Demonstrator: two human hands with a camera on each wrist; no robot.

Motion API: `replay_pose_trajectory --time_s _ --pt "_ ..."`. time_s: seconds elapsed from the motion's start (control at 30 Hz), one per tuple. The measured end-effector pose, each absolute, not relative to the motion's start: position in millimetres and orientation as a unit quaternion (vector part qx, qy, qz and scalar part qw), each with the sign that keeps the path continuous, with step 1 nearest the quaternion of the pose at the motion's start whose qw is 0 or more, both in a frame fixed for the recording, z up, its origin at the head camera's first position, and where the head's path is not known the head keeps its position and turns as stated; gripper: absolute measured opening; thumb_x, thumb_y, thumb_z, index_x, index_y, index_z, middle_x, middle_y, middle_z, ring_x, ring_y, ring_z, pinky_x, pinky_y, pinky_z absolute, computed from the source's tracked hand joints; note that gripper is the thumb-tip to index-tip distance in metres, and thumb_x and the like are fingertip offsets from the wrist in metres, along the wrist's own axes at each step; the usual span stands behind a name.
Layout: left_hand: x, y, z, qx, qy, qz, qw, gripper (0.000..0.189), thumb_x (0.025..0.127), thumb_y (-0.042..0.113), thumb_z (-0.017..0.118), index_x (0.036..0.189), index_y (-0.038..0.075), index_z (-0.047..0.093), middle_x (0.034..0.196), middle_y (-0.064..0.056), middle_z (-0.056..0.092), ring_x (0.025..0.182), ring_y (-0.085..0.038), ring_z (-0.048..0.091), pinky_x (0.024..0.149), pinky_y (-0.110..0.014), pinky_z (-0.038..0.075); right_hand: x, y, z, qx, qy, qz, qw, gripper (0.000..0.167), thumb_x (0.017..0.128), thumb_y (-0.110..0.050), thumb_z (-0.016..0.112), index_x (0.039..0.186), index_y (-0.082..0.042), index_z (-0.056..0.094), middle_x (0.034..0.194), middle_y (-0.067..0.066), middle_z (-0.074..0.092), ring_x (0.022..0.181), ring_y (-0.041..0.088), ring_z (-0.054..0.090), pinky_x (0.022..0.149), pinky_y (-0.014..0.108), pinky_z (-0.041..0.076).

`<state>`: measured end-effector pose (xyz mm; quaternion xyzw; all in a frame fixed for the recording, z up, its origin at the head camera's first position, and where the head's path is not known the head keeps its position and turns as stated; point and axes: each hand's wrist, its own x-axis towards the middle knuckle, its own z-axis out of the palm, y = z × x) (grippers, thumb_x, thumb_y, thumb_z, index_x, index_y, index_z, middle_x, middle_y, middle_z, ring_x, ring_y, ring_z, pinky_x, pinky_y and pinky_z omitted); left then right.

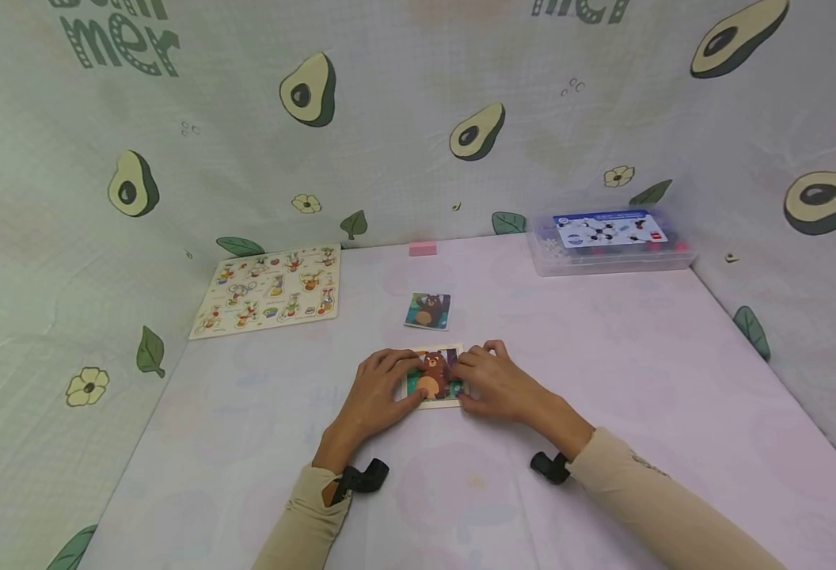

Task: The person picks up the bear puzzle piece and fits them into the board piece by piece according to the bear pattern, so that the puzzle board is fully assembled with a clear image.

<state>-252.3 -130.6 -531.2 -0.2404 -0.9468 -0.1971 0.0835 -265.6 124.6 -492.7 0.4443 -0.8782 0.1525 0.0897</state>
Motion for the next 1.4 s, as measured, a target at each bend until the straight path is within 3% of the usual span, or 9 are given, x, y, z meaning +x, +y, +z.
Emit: replay_pose_trajectory --time_s 0.2,0.67,0.9,1.13,1.3,1.4 --pt "-253.3 -129.2 -530.2 -0.238 -0.948 -0.193 0.081 0.043 0.095 0.053 0.061 0.131 0.029 0.064 0.142 0.007 0.053 0.133 -0.024 0.041 0.11 -0.049 0.03 -265.9 125.4 -486.8 0.446 -0.882 0.135 0.064 0.02 0.085 -0.023 0.079 0.104 -0.017 0.077 0.108 -0.002 0.068 0.104 0.019 0.058 0.091 0.053 0.035" --pt "-254.8 -126.0 -526.9 -0.236 -0.945 -0.216 0.069 0.043 0.095 0.05 0.063 0.131 0.026 0.064 0.142 0.006 0.052 0.134 -0.025 0.04 0.111 -0.05 0.029 -260.6 127.3 -489.6 0.437 -0.882 0.143 0.1 0.013 0.084 -0.017 0.082 0.096 -0.015 0.081 0.104 -0.002 0.068 0.1 0.019 0.061 0.084 0.051 0.037" --pt "-253.9 -125.9 -526.4 -0.231 -0.947 -0.215 0.062 0.044 0.095 0.05 0.063 0.132 0.027 0.063 0.143 0.007 0.052 0.135 -0.025 0.039 0.111 -0.05 0.028 -255.1 123.8 -488.7 0.41 -0.894 0.145 0.109 0.013 0.082 -0.017 0.084 0.094 -0.017 0.082 0.1 -0.004 0.068 0.102 0.02 0.058 0.089 0.058 0.034" --pt "-253.6 -128.3 -528.1 -0.236 -0.945 -0.214 0.073 0.042 0.095 0.05 0.064 0.13 0.027 0.064 0.142 0.006 0.053 0.134 -0.025 0.041 0.11 -0.051 0.03 -253.5 126.8 -487.3 0.424 -0.888 0.144 0.1 0.015 0.083 -0.016 0.083 0.097 -0.015 0.082 0.103 -0.003 0.069 0.101 0.019 0.06 0.087 0.057 0.034" --pt "-251.8 -130.3 -530.4 -0.238 -0.944 -0.213 0.087 0.041 0.094 0.048 0.065 0.13 0.027 0.065 0.141 0.005 0.054 0.133 -0.026 0.042 0.109 -0.052 0.031 -255.3 125.4 -488.5 0.453 -0.873 0.135 0.122 0.012 0.083 -0.021 0.082 0.094 -0.016 0.082 0.104 -0.002 0.07 0.1 0.02 0.059 0.087 0.057 0.035" --pt "-251.8 -128.1 -531.5 -0.239 -0.943 -0.217 0.085 0.041 0.094 0.048 0.066 0.129 0.027 0.065 0.141 0.005 0.054 0.133 -0.026 0.042 0.109 -0.052 0.031 -255.2 126.9 -490.8 0.458 -0.871 0.116 0.131 0.017 0.084 -0.021 0.081 0.1 -0.017 0.081 0.11 -0.002 0.071 0.105 0.021 0.059 0.087 0.056 0.035"
